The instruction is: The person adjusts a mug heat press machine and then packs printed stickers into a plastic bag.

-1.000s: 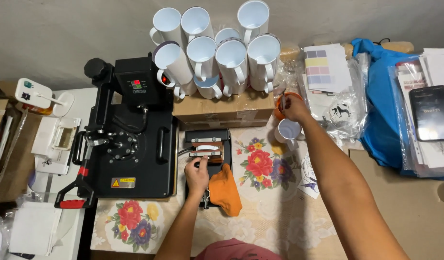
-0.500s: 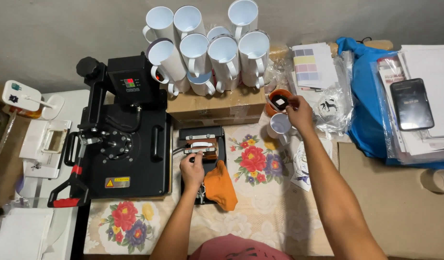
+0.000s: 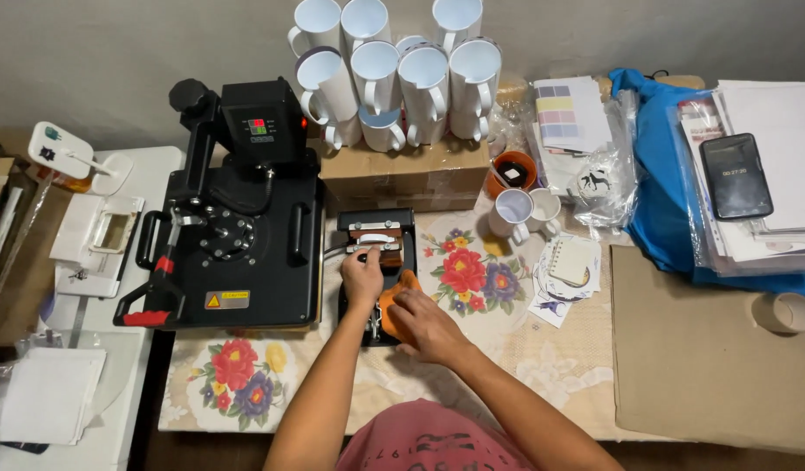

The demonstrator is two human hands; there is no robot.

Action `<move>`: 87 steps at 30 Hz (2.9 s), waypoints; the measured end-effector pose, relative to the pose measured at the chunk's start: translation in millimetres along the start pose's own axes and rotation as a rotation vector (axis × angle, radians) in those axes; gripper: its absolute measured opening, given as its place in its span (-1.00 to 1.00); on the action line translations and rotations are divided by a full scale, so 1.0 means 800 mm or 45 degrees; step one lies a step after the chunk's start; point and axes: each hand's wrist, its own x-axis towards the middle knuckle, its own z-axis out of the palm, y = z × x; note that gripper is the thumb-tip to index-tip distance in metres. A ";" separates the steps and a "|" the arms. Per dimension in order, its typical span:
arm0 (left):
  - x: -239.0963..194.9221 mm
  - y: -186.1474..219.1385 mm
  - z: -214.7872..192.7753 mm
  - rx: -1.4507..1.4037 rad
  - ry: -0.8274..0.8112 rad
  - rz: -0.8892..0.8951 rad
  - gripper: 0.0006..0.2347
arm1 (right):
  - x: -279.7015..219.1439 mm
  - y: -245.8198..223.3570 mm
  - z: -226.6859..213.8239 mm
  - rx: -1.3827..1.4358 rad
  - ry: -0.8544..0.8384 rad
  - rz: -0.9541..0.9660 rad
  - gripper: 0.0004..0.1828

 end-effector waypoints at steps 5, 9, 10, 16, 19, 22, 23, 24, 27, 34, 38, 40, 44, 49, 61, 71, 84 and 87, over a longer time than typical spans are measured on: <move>-0.002 0.016 0.000 -0.016 0.005 -0.052 -0.61 | 0.040 -0.020 0.021 -0.318 -0.128 0.083 0.25; 0.001 0.013 0.003 -0.028 -0.032 -0.111 -0.64 | 0.051 0.026 0.118 -0.621 0.227 0.070 -0.10; 0.004 0.009 0.007 -0.030 -0.036 -0.110 -0.64 | 0.051 0.039 0.137 -0.623 0.227 0.075 -0.10; 0.011 -0.003 0.014 -0.013 -0.059 -0.128 -0.66 | 0.051 0.073 0.186 -0.703 0.189 0.149 -0.19; 0.012 -0.003 0.015 -0.043 -0.085 -0.114 -0.65 | 0.051 0.060 0.165 -0.713 0.218 0.123 -0.19; 0.009 -0.007 0.019 -0.055 -0.092 -0.111 -0.68 | 0.049 0.047 0.150 -0.696 0.327 0.070 -0.36; 0.008 -0.009 0.021 -0.055 -0.088 -0.103 -0.68 | 0.048 0.046 0.149 -0.699 0.364 0.046 -0.42; 0.012 -0.008 0.024 -0.060 -0.080 -0.090 -0.69 | 0.052 0.048 0.145 -0.705 0.405 0.018 -0.47; 0.010 -0.018 0.028 -0.074 -0.096 -0.105 -0.69 | 0.048 0.042 0.142 -0.701 0.447 -0.009 -0.54; 0.009 -0.017 0.028 -0.093 -0.088 -0.086 -0.70 | 0.047 0.031 0.133 -0.684 0.471 0.002 -0.62; 0.007 -0.011 0.023 -0.078 -0.084 -0.081 -0.69 | 0.050 0.035 0.133 -0.667 0.494 -0.010 -0.64; 0.006 -0.007 0.021 -0.071 -0.087 -0.083 -0.69 | 0.051 0.038 0.134 -0.659 0.502 -0.017 -0.66; 0.007 -0.003 0.016 -0.078 -0.089 -0.067 -0.67 | 0.048 0.036 0.134 -0.681 0.495 -0.009 -0.63; 0.009 0.002 0.013 -0.091 -0.088 -0.031 -0.65 | 0.049 0.044 0.144 -0.674 0.516 -0.003 -0.65; 0.005 0.013 0.003 -0.093 -0.098 -0.024 -0.61 | 0.046 0.041 0.149 -0.706 0.505 0.027 -0.51; 0.008 0.012 0.003 -0.084 -0.110 -0.071 -0.62 | 0.047 0.058 0.167 -0.681 0.476 0.065 -0.38; 0.008 0.012 0.001 -0.078 -0.117 -0.117 -0.64 | 0.048 0.062 0.176 -0.684 0.445 0.081 -0.32; 0.005 0.017 -0.001 -0.075 -0.115 -0.109 -0.63 | 0.046 0.057 0.175 -0.683 0.450 0.079 -0.35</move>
